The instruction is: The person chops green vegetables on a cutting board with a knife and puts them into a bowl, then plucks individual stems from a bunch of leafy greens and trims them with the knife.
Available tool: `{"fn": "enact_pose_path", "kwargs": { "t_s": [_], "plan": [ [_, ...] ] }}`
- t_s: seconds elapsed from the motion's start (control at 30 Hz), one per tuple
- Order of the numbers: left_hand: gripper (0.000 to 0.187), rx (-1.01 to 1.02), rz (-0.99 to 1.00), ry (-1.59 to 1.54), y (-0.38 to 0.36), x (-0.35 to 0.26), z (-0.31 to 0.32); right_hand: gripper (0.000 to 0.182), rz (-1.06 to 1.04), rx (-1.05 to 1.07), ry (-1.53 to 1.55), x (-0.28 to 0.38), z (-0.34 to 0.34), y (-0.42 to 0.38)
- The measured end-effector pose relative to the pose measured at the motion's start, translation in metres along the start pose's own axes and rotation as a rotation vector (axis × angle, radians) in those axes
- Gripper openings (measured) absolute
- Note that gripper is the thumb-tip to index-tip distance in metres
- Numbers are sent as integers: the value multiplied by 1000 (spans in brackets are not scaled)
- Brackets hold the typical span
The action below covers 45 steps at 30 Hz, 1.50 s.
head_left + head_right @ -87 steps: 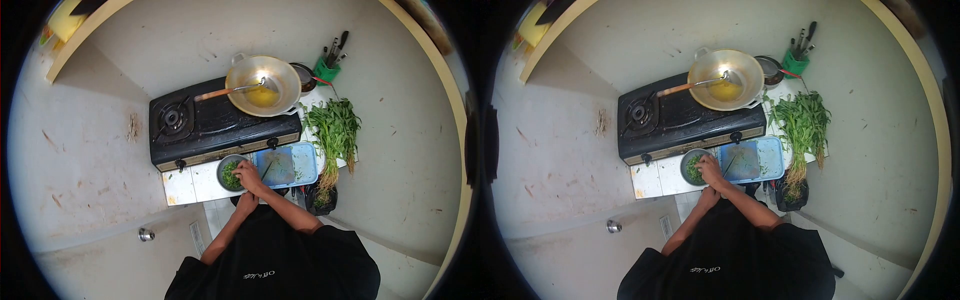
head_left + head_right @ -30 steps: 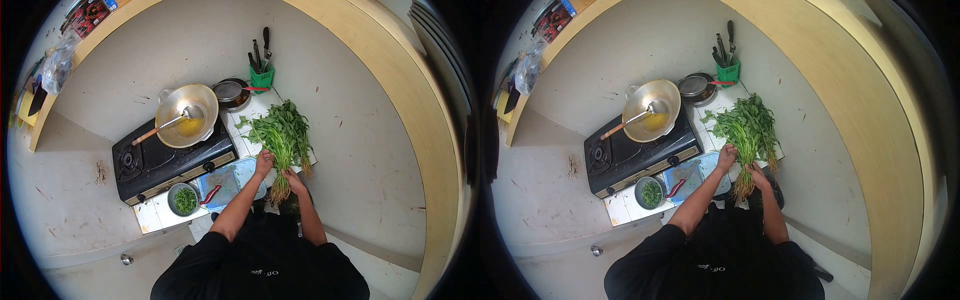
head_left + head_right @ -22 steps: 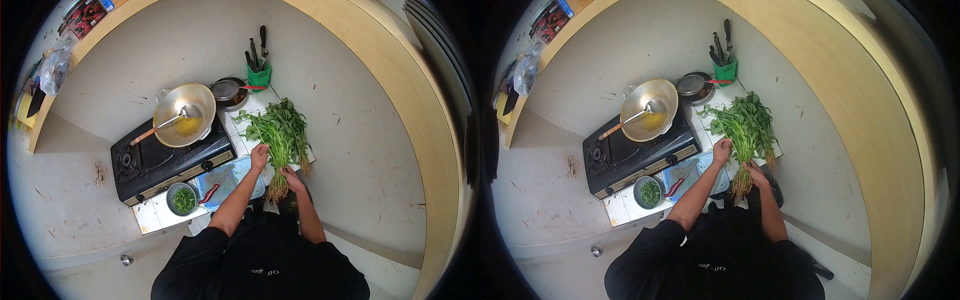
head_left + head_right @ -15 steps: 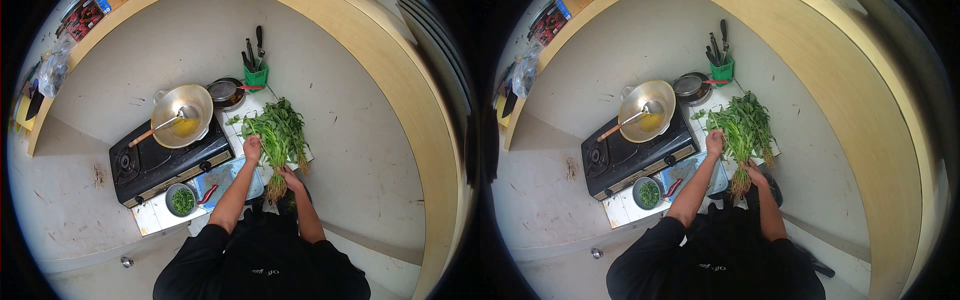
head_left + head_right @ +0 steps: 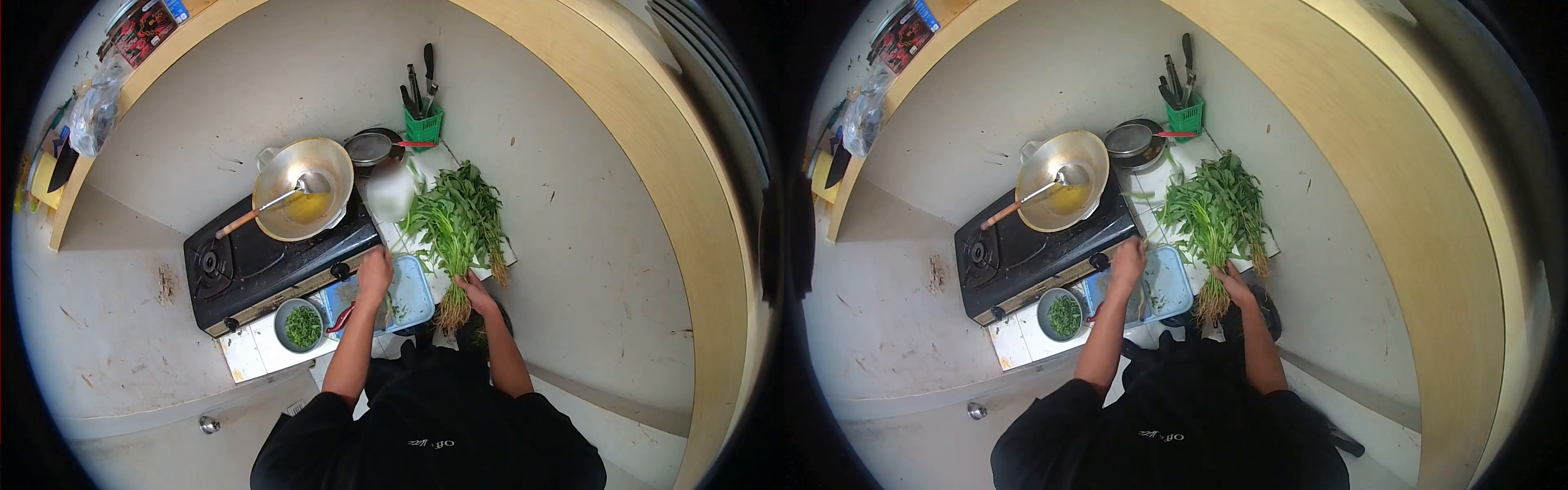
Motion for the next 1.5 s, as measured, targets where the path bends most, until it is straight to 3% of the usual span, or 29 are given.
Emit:
{"fn": "enact_pose_path", "kwargs": {
  "t_s": [0.07,0.13,0.23,0.3,0.37,0.5,0.67,0.77,0.83,1.07,1.13,1.2,1.23,1.4,1.5],
  "plan": [
    [25,48,-87,125,-18,16,11,83,-60,11,-22,15,7,-7],
    [24,-193,5,355,-32,5,11,84,-63,4,-23,14,10,-7],
    [19,-119,164,-96,-24,-18,34,85,-66,-9,-25,10,13,-3],
    [18,143,153,-338,-6,-38,66,85,-71,-17,-25,8,13,-1],
    [19,177,171,-497,10,-45,108,81,-75,-35,-48,9,14,-1],
    [20,239,137,-507,17,-68,132,82,-98,-12,-45,17,18,-5],
    [18,250,97,-590,22,-56,151,83,-111,-60,-63,25,24,-11],
    [16,321,87,-760,27,-53,146,86,-94,-84,-96,16,21,-4],
    [15,447,-36,-873,29,-50,143,88,-94,-54,-71,15,21,-2],
    [20,425,2,-886,27,-52,134,94,-75,-60,-65,9,21,1],
    [20,537,-68,-858,32,-56,130,88,-93,-67,-87,5,20,4],
    [18,527,-6,-971,27,-70,117,82,-111,-77,-108,5,19,4],
    [17,514,56,-1084,24,-77,109,89,-108,-63,-85,6,20,3],
    [32,410,166,-1058,38,-94,77,96,-101,-43,-87,6,20,4],
    [31,333,209,-640,48,-94,57,95,-98,-27,-68,9,23,1]
  ]
}}
Point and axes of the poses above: each hand's wrist, its own y-axis towards the middle knuckle, its own z-axis out of the palm, x = y × z, the point moved 4 cm from there along y, towards the middle knuckle, and after that the axes turned 4 degrees about -z, right-handed, at the moved point
